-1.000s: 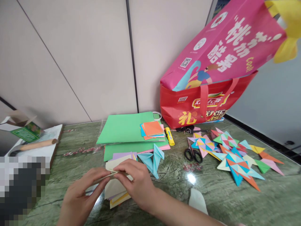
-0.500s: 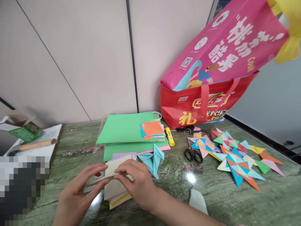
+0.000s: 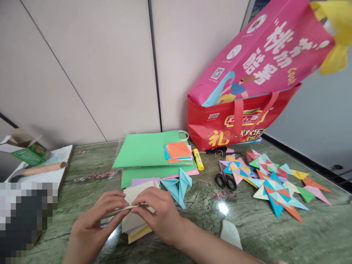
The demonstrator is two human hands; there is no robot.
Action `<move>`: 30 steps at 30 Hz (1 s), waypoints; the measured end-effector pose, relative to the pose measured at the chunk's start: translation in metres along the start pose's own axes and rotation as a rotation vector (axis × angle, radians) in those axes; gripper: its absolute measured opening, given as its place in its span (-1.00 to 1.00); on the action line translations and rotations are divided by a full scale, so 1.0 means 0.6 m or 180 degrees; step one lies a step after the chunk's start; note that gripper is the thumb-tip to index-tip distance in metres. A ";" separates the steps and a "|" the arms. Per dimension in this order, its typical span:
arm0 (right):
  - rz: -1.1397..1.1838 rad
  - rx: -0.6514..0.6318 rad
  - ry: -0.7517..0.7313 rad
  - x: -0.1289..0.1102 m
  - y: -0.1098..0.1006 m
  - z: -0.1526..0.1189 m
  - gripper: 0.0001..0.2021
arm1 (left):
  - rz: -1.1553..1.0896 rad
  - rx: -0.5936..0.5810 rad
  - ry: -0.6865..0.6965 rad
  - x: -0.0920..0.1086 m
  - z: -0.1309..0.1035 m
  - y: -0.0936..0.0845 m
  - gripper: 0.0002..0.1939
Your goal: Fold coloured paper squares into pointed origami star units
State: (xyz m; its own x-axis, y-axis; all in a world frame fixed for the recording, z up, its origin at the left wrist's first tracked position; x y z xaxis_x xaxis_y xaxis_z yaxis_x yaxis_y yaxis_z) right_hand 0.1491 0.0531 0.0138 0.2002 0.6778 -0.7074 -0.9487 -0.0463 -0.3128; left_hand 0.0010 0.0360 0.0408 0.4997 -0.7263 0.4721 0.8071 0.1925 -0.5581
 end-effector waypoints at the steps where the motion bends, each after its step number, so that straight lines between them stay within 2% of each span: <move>1: 0.0005 -0.0013 0.0000 0.000 0.000 0.000 -0.89 | -0.0016 -0.0021 0.0009 0.000 0.000 0.001 -0.89; 15: 0.0111 -0.0253 -0.0095 -0.001 0.003 0.003 -0.91 | -0.0135 -0.0077 0.0070 0.004 -0.004 0.003 -0.88; 20: 0.0145 -0.0155 0.0121 0.005 0.002 0.001 -0.92 | 0.0067 0.0104 -0.0167 -0.006 -0.013 -0.004 -0.87; 30: 0.0120 0.0029 0.0016 0.005 -0.002 0.001 -0.93 | 0.0160 0.0013 0.0111 0.000 -0.007 -0.005 -0.89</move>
State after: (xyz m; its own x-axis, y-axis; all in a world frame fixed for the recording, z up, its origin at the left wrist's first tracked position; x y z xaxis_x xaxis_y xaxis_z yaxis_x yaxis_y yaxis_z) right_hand 0.1505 0.0557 0.0121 0.1655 0.6719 -0.7219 -0.9577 -0.0651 -0.2802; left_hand -0.0024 0.0326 0.0397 0.5286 -0.7380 0.4194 0.7825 0.2320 -0.5778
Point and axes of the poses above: each hand's wrist, its own z-axis towards the middle knuckle, its own y-axis out of the palm, x = y × z, the point moved 4 cm from there along z, towards the middle knuckle, and after that the axes turned 4 degrees about y, right-handed, at the moved point
